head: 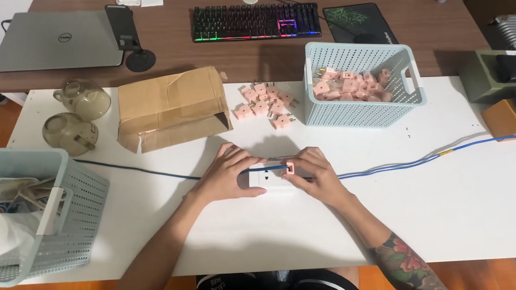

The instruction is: Assembling small plastic components into an electrical socket using a screwdriver

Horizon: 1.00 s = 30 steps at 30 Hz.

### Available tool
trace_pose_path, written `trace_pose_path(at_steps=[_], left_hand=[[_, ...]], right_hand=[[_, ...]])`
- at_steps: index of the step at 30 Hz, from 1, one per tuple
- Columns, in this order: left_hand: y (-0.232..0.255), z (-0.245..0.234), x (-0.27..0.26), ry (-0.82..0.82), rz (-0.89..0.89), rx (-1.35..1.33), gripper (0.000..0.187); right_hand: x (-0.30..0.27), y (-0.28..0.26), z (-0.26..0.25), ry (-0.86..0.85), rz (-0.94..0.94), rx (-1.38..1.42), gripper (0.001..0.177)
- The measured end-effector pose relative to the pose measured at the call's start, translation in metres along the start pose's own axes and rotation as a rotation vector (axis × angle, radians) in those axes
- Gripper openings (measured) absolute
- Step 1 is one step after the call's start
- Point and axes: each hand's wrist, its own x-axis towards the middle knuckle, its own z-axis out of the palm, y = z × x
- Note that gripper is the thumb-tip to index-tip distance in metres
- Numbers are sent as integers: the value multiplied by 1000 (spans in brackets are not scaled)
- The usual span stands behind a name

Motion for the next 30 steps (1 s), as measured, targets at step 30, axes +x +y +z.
trace_pose_path(at_steps=[30], left_hand=[[255, -70, 51, 181, 120, -2255, 31]], right_hand=[[-11, 13, 18, -137, -59, -162, 50]])
